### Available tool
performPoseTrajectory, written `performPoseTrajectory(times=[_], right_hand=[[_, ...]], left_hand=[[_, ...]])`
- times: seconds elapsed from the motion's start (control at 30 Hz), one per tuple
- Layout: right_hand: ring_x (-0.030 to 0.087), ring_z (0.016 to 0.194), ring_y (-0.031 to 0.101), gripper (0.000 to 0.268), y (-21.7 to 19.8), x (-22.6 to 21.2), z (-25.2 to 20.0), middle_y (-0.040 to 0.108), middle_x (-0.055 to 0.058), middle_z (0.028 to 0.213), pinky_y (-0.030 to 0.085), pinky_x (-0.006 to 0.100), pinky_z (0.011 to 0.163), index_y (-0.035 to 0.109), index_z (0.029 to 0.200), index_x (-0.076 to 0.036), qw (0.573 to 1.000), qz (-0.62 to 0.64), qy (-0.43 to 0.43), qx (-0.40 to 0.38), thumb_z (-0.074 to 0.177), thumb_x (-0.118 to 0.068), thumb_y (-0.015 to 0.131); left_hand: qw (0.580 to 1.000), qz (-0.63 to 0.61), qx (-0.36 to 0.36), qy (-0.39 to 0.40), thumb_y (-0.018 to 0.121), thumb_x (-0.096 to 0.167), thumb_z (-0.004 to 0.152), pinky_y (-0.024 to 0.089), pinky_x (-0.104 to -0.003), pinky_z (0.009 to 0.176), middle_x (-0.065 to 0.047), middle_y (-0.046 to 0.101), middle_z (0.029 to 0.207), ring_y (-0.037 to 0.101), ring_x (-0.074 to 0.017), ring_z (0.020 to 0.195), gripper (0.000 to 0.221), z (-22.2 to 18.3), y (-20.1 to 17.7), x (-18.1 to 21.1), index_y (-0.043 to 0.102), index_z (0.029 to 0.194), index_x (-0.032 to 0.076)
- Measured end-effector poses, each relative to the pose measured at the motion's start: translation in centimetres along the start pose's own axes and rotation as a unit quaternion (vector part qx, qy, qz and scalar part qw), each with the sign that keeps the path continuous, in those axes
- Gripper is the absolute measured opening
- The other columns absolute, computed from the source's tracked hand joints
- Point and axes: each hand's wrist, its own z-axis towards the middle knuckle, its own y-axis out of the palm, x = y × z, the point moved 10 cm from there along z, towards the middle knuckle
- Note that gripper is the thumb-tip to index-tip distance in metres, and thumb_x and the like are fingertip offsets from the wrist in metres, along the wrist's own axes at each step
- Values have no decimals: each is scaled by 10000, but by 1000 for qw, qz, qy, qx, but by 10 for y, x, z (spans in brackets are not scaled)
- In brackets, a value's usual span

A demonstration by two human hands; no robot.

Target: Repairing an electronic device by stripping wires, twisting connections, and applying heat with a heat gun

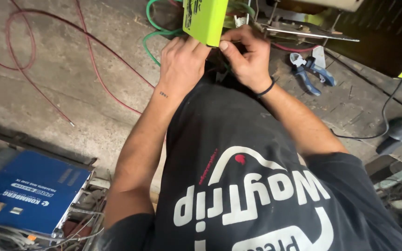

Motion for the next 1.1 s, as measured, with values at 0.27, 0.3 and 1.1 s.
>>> performPoseTrajectory(times=[0.27,0.3,1.1], right_hand=[[152,902,603,188,2,18,0,665,63,985,508,295,834,648,1053,-17,990,81,115,-21,1052,-194,713],[152,902,603,188,0,15,1,665,63,985,508,295,834,648,1053,-17,990,77,115,-19,1052,-194,713],[192,819,551,284,-3,-3,0,652,99,938,436,348,729,719,1092,31,998,-44,38,-6,1062,-252,709]], left_hand=[[974,79,170,127,586,156,1052,352,-328,537,23,425,651,385,-190,549,289,13,-42,16,621,772,216],[974,75,172,128,586,156,1052,352,-328,537,23,425,651,385,-190,549,289,14,-40,13,621,772,216],[996,-70,46,26,644,242,1009,442,-422,478,-53,585,782,569,-306,550,135,2,6,-12,650,911,150]])
